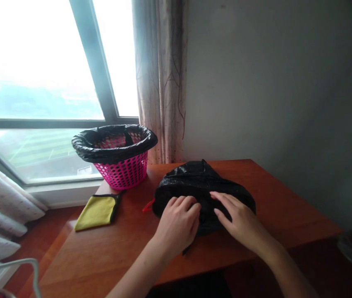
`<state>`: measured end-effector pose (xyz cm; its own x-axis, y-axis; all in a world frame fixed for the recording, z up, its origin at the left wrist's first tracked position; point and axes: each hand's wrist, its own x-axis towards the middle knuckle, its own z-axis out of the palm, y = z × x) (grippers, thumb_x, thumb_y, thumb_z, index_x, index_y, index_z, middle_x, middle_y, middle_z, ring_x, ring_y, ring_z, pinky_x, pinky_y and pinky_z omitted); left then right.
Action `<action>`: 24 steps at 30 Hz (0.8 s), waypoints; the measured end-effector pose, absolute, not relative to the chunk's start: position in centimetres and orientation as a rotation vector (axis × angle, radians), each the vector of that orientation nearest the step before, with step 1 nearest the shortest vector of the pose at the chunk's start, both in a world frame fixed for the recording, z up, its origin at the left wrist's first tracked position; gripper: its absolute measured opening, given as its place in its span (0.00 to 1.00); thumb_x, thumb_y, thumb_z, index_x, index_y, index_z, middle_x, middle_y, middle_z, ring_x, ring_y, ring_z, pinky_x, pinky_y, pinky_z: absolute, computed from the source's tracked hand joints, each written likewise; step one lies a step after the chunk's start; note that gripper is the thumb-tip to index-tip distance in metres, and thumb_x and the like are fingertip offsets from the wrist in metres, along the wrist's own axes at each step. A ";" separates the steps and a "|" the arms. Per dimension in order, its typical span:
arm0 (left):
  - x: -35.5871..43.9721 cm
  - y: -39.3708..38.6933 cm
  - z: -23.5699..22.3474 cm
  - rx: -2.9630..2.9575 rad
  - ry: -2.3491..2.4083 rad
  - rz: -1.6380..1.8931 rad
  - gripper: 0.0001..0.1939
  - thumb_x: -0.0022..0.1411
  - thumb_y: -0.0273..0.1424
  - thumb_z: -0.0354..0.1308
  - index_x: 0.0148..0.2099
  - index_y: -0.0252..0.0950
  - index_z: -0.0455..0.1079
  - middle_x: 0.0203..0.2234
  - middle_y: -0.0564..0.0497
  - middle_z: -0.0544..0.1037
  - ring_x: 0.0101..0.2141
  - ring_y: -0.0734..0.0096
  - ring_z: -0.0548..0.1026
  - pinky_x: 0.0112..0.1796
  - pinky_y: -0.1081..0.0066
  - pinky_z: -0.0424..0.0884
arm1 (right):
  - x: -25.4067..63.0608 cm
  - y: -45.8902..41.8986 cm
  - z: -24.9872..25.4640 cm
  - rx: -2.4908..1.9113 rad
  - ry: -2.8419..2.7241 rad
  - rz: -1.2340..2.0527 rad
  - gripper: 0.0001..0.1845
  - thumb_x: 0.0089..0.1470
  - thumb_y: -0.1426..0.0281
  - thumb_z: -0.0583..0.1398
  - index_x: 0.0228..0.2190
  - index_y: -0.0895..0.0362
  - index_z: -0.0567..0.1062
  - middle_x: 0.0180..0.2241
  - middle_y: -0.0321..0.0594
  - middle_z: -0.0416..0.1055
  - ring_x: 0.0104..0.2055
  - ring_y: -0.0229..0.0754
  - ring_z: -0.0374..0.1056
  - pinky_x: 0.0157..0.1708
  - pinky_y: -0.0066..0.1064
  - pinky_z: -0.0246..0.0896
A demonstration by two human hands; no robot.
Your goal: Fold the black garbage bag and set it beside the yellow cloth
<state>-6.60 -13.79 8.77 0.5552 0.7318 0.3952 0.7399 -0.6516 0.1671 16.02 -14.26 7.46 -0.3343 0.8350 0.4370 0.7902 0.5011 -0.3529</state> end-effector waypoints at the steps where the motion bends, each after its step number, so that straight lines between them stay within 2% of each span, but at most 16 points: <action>1: -6.1 -13.6 8.3 -2.799 -1.282 -0.655 0.11 0.69 0.30 0.47 0.47 0.41 0.70 0.46 0.48 0.75 0.45 0.61 0.72 0.46 0.59 0.68 | 15.5 -13.5 7.1 -1.310 -2.217 0.105 0.25 0.63 0.69 0.52 0.60 0.51 0.63 0.56 0.44 0.69 0.58 0.48 0.66 0.59 0.43 0.63; 6: -4.4 -11.5 5.4 -2.840 -1.254 -0.533 0.12 0.64 0.32 0.55 0.50 0.38 0.69 0.47 0.44 0.73 0.49 0.55 0.70 0.50 0.57 0.66 | 13.8 -5.2 6.3 -1.441 -2.308 0.115 0.30 0.64 0.68 0.50 0.65 0.58 0.55 0.64 0.51 0.59 0.66 0.50 0.56 0.63 0.47 0.54; 10: -4.4 -10.0 3.9 -2.876 -1.254 -0.403 0.09 0.66 0.33 0.52 0.43 0.37 0.72 0.42 0.44 0.73 0.43 0.56 0.73 0.43 0.58 0.70 | 13.2 4.2 6.9 -1.619 -2.457 0.280 0.31 0.64 0.71 0.50 0.65 0.67 0.55 0.67 0.57 0.52 0.68 0.53 0.50 0.66 0.46 0.46; 13: -4.8 -9.9 3.0 -2.956 -1.226 -0.307 0.10 0.66 0.33 0.51 0.39 0.36 0.72 0.36 0.45 0.75 0.37 0.58 0.75 0.39 0.61 0.71 | 13.0 10.0 7.0 -1.632 -2.500 0.405 0.25 0.65 0.72 0.49 0.61 0.65 0.63 0.63 0.53 0.60 0.65 0.50 0.58 0.63 0.40 0.53; 16: -5.4 -10.5 2.0 -3.031 -1.190 -0.221 0.09 0.65 0.31 0.51 0.37 0.36 0.72 0.32 0.45 0.75 0.34 0.60 0.76 0.37 0.62 0.72 | 12.6 13.8 6.2 -1.683 -2.520 0.516 0.17 0.66 0.68 0.53 0.52 0.61 0.72 0.55 0.49 0.70 0.55 0.49 0.67 0.56 0.42 0.63; 20: -6.0 -11.7 1.4 -3.093 -1.162 -0.206 0.07 0.64 0.29 0.51 0.38 0.36 0.71 0.33 0.45 0.74 0.33 0.59 0.75 0.35 0.62 0.73 | 11.0 15.5 4.3 -1.749 -2.544 0.589 0.18 0.62 0.62 0.60 0.51 0.58 0.71 0.51 0.44 0.69 0.49 0.46 0.70 0.47 0.44 0.69; 24: -6.2 -12.1 2.1 -3.082 -1.248 -0.185 0.07 0.64 0.31 0.52 0.40 0.36 0.70 0.34 0.44 0.74 0.34 0.58 0.75 0.34 0.63 0.73 | 9.8 15.0 3.9 -1.718 -2.594 0.579 0.17 0.63 0.62 0.59 0.49 0.57 0.73 0.51 0.45 0.71 0.48 0.46 0.70 0.48 0.43 0.68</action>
<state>-6.20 -12.11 2.14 0.7154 0.6980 0.0316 0.6770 -0.7037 0.2154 9.80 15.05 3.89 -0.4107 0.8855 -0.2174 0.8939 0.3441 -0.2871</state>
